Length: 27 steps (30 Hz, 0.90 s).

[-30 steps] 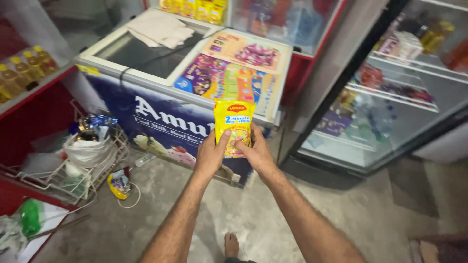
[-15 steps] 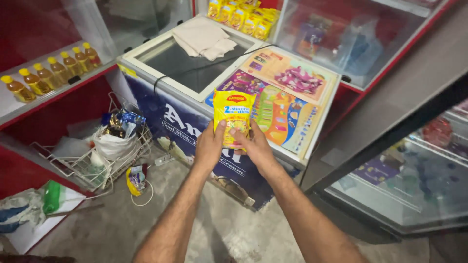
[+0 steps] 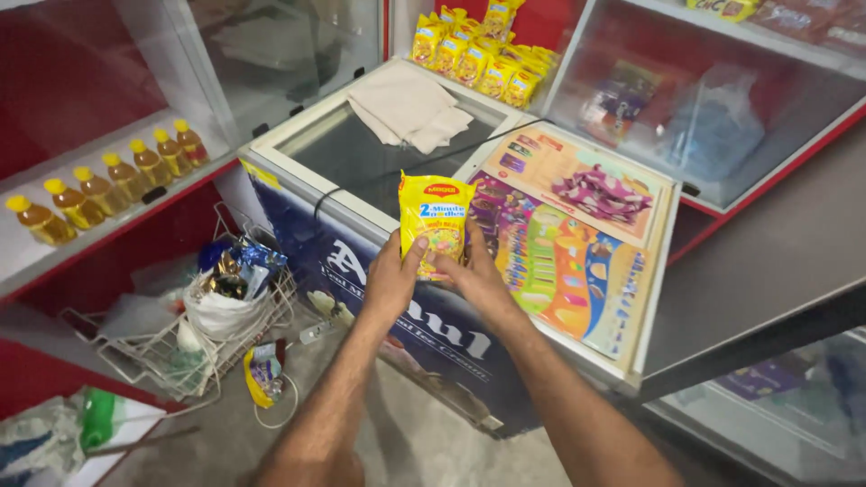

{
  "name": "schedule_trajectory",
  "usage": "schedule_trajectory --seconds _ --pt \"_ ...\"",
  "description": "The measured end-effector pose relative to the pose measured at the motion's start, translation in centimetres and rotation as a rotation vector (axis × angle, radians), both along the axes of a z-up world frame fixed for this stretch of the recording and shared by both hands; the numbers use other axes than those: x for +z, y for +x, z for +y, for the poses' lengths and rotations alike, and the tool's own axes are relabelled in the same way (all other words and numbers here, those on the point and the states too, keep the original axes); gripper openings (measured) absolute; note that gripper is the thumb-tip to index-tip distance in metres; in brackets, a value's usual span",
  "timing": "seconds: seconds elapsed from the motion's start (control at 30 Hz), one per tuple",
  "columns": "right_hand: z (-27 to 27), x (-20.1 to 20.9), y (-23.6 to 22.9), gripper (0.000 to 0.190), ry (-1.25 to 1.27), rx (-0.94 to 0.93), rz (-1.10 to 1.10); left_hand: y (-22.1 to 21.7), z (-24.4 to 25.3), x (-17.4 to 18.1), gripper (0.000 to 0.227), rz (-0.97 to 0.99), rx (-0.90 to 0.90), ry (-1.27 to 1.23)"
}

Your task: Organize packets of noodles and snacks on grocery store shelves.

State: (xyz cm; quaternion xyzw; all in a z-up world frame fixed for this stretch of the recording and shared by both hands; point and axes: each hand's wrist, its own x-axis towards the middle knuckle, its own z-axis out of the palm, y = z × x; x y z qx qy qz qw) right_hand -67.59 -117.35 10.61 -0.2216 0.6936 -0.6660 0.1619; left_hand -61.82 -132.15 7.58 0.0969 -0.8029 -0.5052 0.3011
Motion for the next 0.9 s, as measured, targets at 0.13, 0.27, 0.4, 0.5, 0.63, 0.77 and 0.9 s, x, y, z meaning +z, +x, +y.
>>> schedule_trajectory --seconds 0.13,0.27,0.4,0.5,0.63,0.77,0.9 --pt "-5.4 -1.7 -3.5 0.101 -0.011 -0.026 0.066 -2.8 -5.5 -0.3 0.047 -0.044 0.011 -0.048" --pt "-10.1 -2.4 -6.5 0.104 -0.038 -0.06 0.022 -4.7 -10.1 1.4 0.048 -0.107 -0.052 0.003" --pt "-13.8 -1.2 -6.4 0.105 -0.029 -0.093 -0.026 -6.5 -13.8 1.1 0.046 -0.12 -0.056 -0.017" --pt "-15.6 -1.4 -7.2 0.102 0.049 -0.098 0.092 -8.1 -15.9 0.0 0.047 -0.129 -0.048 -0.015" --pt "-18.3 -2.2 -9.8 0.103 0.017 -0.092 0.044 -10.4 -18.3 -0.7 0.047 -0.152 -0.007 -0.027" --pt "-20.9 -2.7 -13.3 0.103 -0.054 -0.054 0.006 -13.7 -20.8 -1.2 0.048 -0.156 -0.002 -0.02" --pt "-23.1 -5.1 -18.4 0.097 -0.105 -0.032 0.046 -17.5 -23.2 -1.9 0.05 -0.168 -0.016 -0.035"
